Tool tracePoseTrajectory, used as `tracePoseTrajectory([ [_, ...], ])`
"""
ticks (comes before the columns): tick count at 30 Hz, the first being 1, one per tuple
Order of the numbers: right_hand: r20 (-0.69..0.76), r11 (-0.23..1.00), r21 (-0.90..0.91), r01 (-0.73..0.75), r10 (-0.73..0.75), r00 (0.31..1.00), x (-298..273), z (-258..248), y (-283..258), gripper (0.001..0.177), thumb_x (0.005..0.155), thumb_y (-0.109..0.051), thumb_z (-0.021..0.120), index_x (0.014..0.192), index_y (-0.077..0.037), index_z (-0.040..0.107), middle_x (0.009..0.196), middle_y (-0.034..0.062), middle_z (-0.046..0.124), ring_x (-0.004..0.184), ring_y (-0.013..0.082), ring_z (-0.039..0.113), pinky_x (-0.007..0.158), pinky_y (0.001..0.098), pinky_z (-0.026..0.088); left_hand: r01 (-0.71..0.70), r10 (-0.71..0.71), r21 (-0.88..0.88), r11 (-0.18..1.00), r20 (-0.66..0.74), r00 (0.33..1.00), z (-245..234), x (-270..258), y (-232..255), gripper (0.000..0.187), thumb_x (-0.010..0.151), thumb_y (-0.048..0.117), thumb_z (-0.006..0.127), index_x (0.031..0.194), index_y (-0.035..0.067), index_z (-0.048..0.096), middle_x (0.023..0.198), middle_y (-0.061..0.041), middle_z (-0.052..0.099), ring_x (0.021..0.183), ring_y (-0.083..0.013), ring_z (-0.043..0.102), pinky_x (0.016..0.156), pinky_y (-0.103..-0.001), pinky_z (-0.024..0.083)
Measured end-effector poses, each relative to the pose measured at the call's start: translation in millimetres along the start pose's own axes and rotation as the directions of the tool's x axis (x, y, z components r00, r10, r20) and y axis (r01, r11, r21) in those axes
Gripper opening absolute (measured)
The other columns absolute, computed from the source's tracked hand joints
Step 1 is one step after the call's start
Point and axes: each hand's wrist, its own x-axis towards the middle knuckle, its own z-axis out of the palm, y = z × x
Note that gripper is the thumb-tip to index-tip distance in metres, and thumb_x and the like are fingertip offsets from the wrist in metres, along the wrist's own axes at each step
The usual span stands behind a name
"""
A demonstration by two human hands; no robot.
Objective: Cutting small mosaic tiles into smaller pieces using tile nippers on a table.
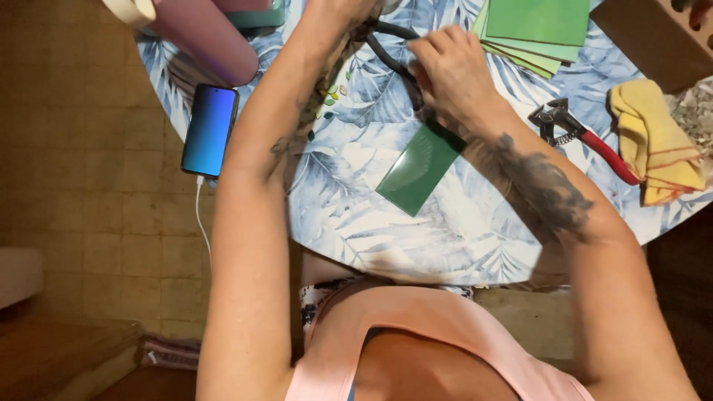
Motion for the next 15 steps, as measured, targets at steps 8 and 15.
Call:
tracePoseTrajectory([
  [8, 0.141, 0.584, 0.758, -0.292, 0.290, 0.946, -57, -95, -39, 0.056, 0.079, -0.006, 0.056, 0.121, 0.013, 0.025, 0.115, 0.0297, 0.041, 0.104, 0.0385, 0.045, 0.092, 0.0443, 0.039, -0.055, 0.056, -0.065, 0.996, 0.017, 0.998, -3, 7, 20, 0.007, 0.080, 0.012, 0.054, 0.086, 0.012, 0.051, 0.081, -0.004, 0.059, 0.075, -0.0179, 0.058, 0.064, -0.027, 0.052],
  [15, 0.055, 0.542, 0.802, -0.250, 0.350, 0.935, -123, -91, -84, 0.050, 0.077, -0.005, 0.055, 0.118, 0.015, 0.034, 0.097, 0.0282, 0.055, 0.086, 0.0416, 0.056, 0.070, 0.0446, 0.048, 0.163, -0.113, -0.517, 0.840, 0.127, 0.985, 13, -99, 78, 0.030, 0.076, 0.030, 0.065, 0.097, 0.010, 0.057, 0.090, -0.001, 0.060, 0.085, -0.0196, 0.057, 0.073, -0.028, 0.047],
])
